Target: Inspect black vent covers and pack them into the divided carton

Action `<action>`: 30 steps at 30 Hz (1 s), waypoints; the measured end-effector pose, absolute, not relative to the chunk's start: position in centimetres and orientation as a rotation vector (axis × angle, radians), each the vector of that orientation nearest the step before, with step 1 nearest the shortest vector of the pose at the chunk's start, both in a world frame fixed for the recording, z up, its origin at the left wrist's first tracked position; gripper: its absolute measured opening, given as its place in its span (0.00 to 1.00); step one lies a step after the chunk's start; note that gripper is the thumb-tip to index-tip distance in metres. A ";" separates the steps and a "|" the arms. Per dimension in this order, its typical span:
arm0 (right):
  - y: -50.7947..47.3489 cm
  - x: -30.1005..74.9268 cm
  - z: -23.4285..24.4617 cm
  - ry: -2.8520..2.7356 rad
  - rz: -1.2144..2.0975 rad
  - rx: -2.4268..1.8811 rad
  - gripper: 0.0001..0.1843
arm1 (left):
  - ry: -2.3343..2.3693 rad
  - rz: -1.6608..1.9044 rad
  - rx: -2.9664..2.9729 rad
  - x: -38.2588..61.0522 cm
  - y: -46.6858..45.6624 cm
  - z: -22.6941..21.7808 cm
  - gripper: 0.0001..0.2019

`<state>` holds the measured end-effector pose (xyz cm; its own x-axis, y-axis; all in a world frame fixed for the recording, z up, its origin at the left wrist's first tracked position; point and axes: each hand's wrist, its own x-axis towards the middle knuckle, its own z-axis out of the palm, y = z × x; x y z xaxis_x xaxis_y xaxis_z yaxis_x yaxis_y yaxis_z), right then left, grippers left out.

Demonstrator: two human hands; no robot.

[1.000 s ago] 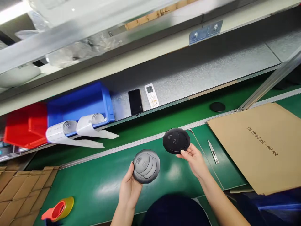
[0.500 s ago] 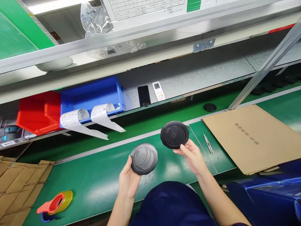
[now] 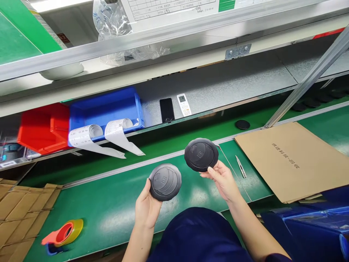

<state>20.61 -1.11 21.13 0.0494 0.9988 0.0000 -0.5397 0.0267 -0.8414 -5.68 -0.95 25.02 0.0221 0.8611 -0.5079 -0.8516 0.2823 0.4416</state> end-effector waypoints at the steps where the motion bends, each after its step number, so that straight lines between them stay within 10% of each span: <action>1: -1.0 20.6 21.2 -0.759 1.382 -0.793 0.17 | 0.785 1.328 0.017 -5.7 -0.9 25.0 0.22; 30: -0.4 21.6 20.6 -0.743 1.450 -0.897 0.19 | 0.826 1.379 0.434 -3.4 -2.1 25.1 0.17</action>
